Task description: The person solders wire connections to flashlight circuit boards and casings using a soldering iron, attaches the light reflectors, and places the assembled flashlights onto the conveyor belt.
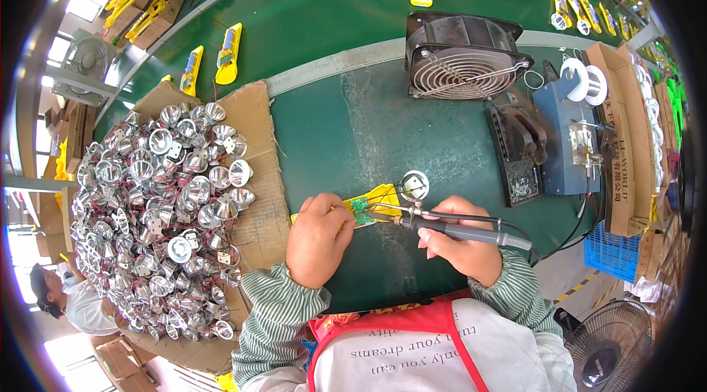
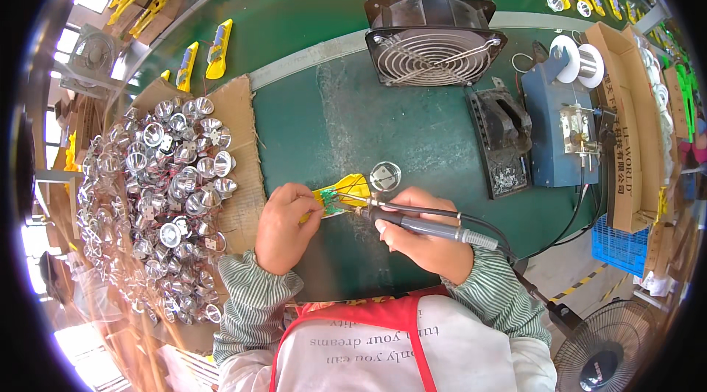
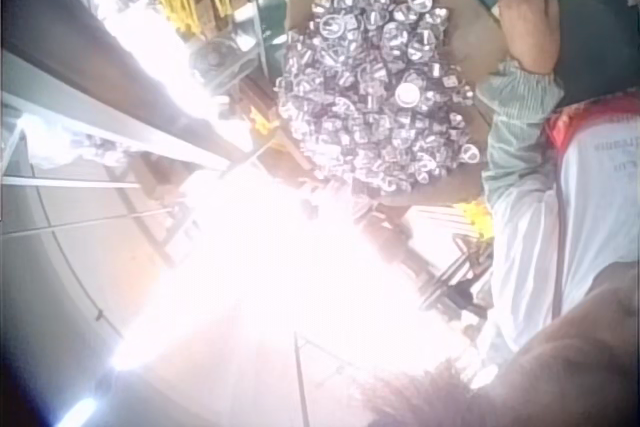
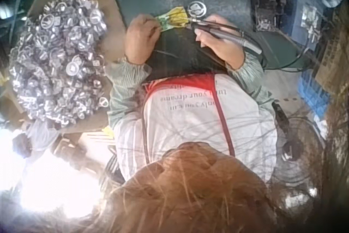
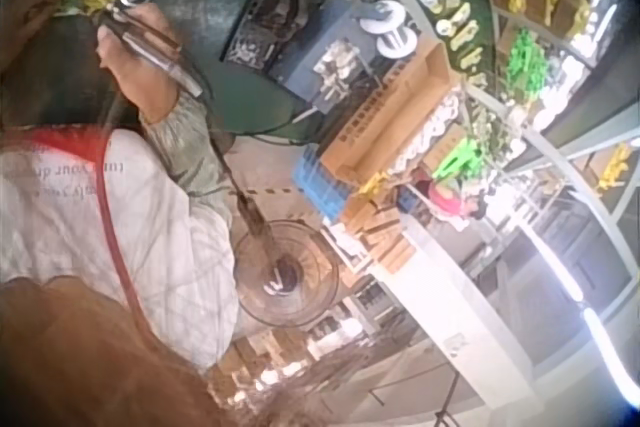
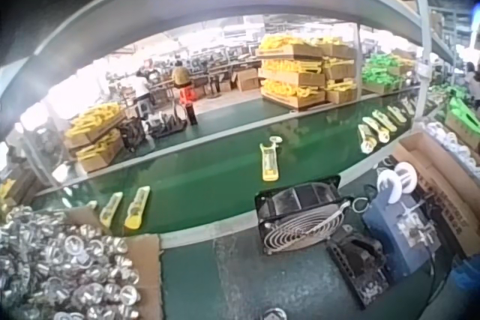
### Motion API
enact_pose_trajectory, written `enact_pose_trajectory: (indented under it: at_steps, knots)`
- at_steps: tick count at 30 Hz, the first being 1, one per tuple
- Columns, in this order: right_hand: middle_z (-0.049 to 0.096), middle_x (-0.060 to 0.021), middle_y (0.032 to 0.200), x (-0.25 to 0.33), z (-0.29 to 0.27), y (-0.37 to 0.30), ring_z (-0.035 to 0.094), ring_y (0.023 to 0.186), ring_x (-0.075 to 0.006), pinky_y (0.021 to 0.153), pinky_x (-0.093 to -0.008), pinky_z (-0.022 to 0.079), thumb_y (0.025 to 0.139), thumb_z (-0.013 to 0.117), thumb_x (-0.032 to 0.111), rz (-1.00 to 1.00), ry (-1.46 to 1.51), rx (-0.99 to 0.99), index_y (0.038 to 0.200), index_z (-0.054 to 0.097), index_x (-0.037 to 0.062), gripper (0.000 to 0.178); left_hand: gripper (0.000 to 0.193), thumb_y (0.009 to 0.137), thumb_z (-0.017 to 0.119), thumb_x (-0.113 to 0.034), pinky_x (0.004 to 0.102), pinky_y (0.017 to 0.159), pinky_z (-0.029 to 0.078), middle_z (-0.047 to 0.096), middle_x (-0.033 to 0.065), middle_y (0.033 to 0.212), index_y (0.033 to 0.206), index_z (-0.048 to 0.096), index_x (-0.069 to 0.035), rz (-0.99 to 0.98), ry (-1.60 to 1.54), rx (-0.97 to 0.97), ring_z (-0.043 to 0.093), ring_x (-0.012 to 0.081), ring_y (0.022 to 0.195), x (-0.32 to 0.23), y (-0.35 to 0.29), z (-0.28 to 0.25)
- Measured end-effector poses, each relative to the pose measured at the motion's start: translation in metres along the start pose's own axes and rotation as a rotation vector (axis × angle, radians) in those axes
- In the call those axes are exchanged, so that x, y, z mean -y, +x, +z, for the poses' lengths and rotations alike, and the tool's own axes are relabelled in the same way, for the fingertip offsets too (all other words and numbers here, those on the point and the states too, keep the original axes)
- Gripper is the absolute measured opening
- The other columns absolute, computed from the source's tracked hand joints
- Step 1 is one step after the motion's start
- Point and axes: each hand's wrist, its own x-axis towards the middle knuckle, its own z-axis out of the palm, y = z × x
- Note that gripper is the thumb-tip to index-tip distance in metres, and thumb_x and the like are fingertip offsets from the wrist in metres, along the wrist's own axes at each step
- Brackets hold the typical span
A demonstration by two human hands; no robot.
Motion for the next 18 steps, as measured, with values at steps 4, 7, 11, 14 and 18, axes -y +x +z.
enact_pose_trajectory:
  at_steps: [4,7,11,14,18]
  knots:
    - [0.062,-0.0082,0.074,0.007,-0.005,-0.007,0.061,0.064,-0.0099,0.051,-0.022,0.05,0.079,0.062,0.0,-0.018,0.064,-0.056,0.089,0.055,-0.004,0.013,0.007,0.07,0.063,-0.002,0.0373,0.072,0.045,0.057,0.012,0.086,0.076,0.061,0.0,0.004,0.004,0.0,0.054,0.0298,0.082,-0.004,0.0,-0.002]
    - [0.062,-0.0089,0.075,0.009,-0.009,-0.008,0.061,0.065,-0.0105,0.051,-0.0219,0.051,0.079,0.062,-0.001,-0.038,0.059,-0.072,0.088,0.055,-0.0055,0.013,0.007,0.07,0.063,-0.002,0.0373,0.072,0.045,0.057,0.0119,0.086,0.076,0.061,0.0,0.004,-0.007,0.001,0.054,0.0297,0.081,-0.004,0.0,-0.002]
    - [0.062,-0.0091,0.074,0.009,-0.01,-0.01,0.061,0.064,-0.0106,0.051,-0.0219,0.051,0.079,0.063,-0.001,-0.027,0.042,-0.092,0.088,0.055,-0.0056,0.013,0.006,0.07,0.063,-0.002,0.0373,0.072,0.045,0.057,0.0118,0.086,0.076,0.061,0.0,0.012,0.002,0.001,0.054,0.0298,0.081,-0.004,0.0,-0.002]
    - [0.062,-0.0091,0.073,0.009,-0.01,-0.011,0.061,0.063,-0.0107,0.05,-0.0218,0.05,0.079,0.063,-0.001,-0.043,0.043,-0.109,0.088,0.055,-0.0056,0.013,0.007,0.07,0.063,-0.002,0.0374,0.072,0.045,0.057,0.0118,0.086,0.076,0.061,-0.001,0.015,0.016,-0.003,0.054,0.0301,0.081,-0.005,0.0,-0.002]
    - [0.062,-0.0094,0.074,0.006,-0.011,-0.013,0.061,0.064,-0.011,0.05,-0.0221,0.051,0.079,0.063,-0.001,-0.053,0.055,-0.091,0.088,0.055,-0.0058,0.013,0.009,0.07,0.064,-0.003,0.0383,0.072,0.045,0.056,0.0121,0.085,0.078,0.061,-0.001,0.009,0.052,-0.035,0.054,0.0307,0.081,-0.007,-0.002,-0.001]
